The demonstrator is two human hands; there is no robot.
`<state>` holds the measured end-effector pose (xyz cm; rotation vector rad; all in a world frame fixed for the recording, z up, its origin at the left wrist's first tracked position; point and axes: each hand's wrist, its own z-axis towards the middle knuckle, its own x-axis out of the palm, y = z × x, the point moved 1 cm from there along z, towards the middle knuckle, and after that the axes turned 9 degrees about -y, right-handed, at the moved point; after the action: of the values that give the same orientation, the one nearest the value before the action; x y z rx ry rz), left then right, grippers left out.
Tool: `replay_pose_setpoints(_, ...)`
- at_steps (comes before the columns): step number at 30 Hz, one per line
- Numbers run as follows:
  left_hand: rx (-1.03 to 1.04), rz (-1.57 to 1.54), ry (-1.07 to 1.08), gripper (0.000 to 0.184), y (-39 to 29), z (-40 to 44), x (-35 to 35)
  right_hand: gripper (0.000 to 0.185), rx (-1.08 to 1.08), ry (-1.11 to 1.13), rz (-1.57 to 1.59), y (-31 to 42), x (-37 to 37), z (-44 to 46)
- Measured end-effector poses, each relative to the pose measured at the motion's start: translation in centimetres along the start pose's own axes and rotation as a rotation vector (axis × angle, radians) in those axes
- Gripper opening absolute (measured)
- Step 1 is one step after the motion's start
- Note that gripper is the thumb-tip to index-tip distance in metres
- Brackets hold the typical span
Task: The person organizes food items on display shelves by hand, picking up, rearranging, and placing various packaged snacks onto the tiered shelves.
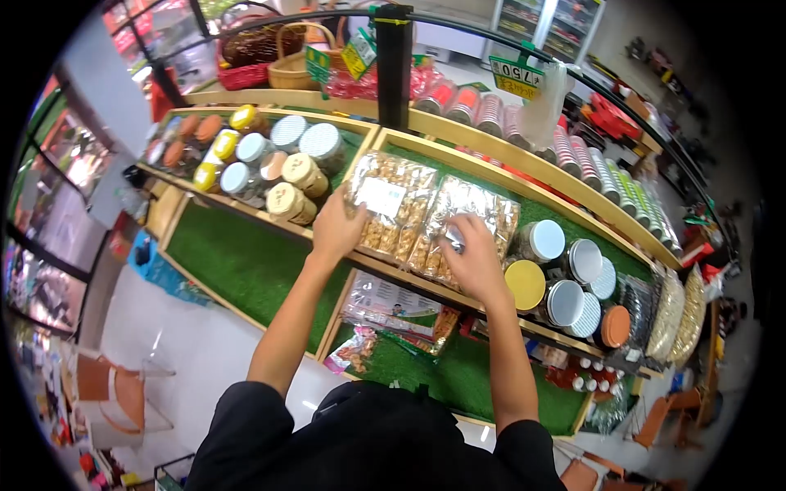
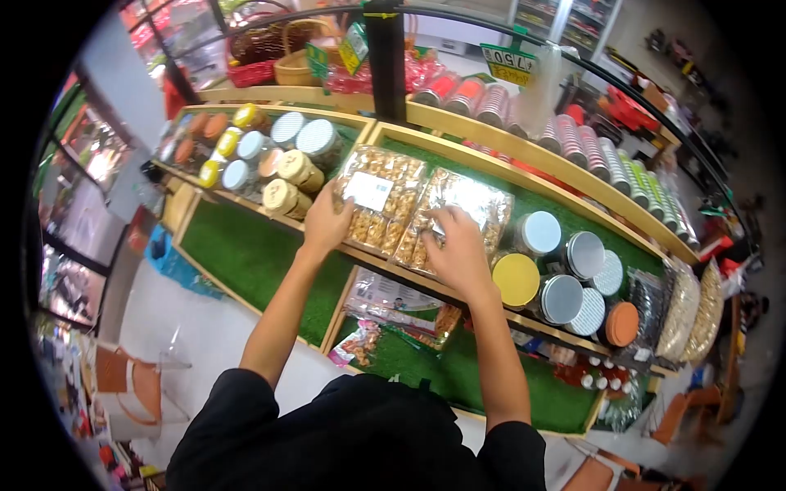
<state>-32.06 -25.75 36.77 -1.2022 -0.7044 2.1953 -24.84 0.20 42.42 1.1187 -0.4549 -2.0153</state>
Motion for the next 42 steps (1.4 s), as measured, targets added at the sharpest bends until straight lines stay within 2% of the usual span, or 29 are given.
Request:
replay_pose_setpoints(3,0.025,-0.062,-0.027,0.061,0.6,-0.2,-0.4,0.041,0.0,-0.065,-0.211,-2.0,2.7,4.8)
replay_pose_setpoints(4,0.028,-0.079,-0.027,0.061,0.6,-0.3,-0.6,0.045,0.036,-0.106,-0.186,-2.8,3.9,6.1)
replay_pose_setpoints(6,0.02,-0.144,0.001,0.058,0.7,-0.2,-1.0,0.051,0.034,-0.099,-0.377,-3.1,5.5,7.9)
replay_pose_setpoints(9,-0.066,-0.303,0.054,0.06,1.8,-0.5,-1.2,0.049,0.064,0.061,-0.566,-3.0,7.8,8.0)
replay_pose_setpoints(11,-0.149,-0.37,0.065,0.063,2.9,-1.1,-1.1,0.047,0.019,-0.007,-0.609,-0.8,8.9,8.3)
replay_pose_setpoints(12,-0.192,-0.426,0.093,0.068,3.7,-1.5,-1.0,0.045,-0.022,-0.078,-0.518,0.9,9.1,8.2)
replay_pose_setpoints(13,-0.3,-0.531,0.189,0.066,3.0,-1.4,-2.7,0.045,0.047,-0.144,-0.397,0.9,9.6,7.7)
replay_pose_setpoints(14,-0.326,-0.447,0.227,0.068,3.8,-2.1,-2.3,0.045,0.182,-0.183,-0.254,2.9,9.5,7.2)
replay_pose_setpoints(16,-0.262,-0.553,0.196,0.063,5.1,-3.9,-2.4,0.038,0.251,-0.273,0.108,4.8,9.5,5.2)
replay_pose_setpoints(17,-0.385,-0.691,0.194,0.059,3.9,-4.4,-5.0,0.036,0.336,-0.335,0.272,5.7,9.7,3.8)
replay_pose_setpoints(18,-0.362,-0.628,0.189,0.06,4.7,-6.1,-4.9,0.038,0.285,-0.374,0.255,5.8,10.1,2.0)
replay_pose_setpoints(21,-0.346,-0.78,0.199,0.074,6.5,-10.3,-6.8,0.037,0.341,-0.349,0.277,6.7,12.1,-5.2)
replay_pose_setpoints(24,-0.699,-1.069,0.53,0.086,12.0,-16.2,-5.3,0.035,0.106,-0.166,0.151,9.3,13.5,-8.6)
replay_pose_setpoints(25,-0.798,-1.029,0.761,0.085,13.3,-16.8,-6.0,0.036,0.213,-0.134,0.216,8.9,13.9,-10.3)
replay_pose_setpoints(28,-0.947,-1.187,0.798,0.081,15.7,-20.4,-5.2,0.034,0.567,-0.02,0.236,8.4,14.4,-13.1)
replay_pose_setpoints(30,-0.91,-1.12,0.84,0.082,15.4,-20.9,-4.1,0.038,0.594,0.079,0.031,7.3,13.7,-14.8)
replay_pose_setpoints(34,-0.916,-0.961,0.903,0.084,13.3,-22.5,-0.5,0.045,0.441,-0.08,-0.001,5.1,11.5,-16.7)
replay_pose_setpoints(36,-0.934,-0.846,0.907,0.089,10.8,-22.0,0.6,0.047,0.454,-0.072,-0.115,3.6,9.4,-17.8)
replay_pose_setpoints(38,-0.977,-1.03,1.031,0.09,9.3,-23.0,3.3,0.048,0.477,-0.09,-0.154,1.9,7.3,-19.3)
replay_pose_setpoints(40,-0.778,-0.89,1.14,0.085,10.0,-25.8,8.1,0.045,0.551,-0.088,-0.173,-0.1,5.5,-21.7)
replay_pose_setpoints(41,-0.708,-0.825,1.101,0.082,8.2,-25.0,7.8,0.043,0.565,-0.13,-0.193,-2.0,5.2,-23.8)
replay_pose_setpoints(42,-0.652,-0.76,1.063,0.079,6.1,-25.1,7.0,0.041,0.722,-0.175,-0.116,-3.3,4.8,-25.4)
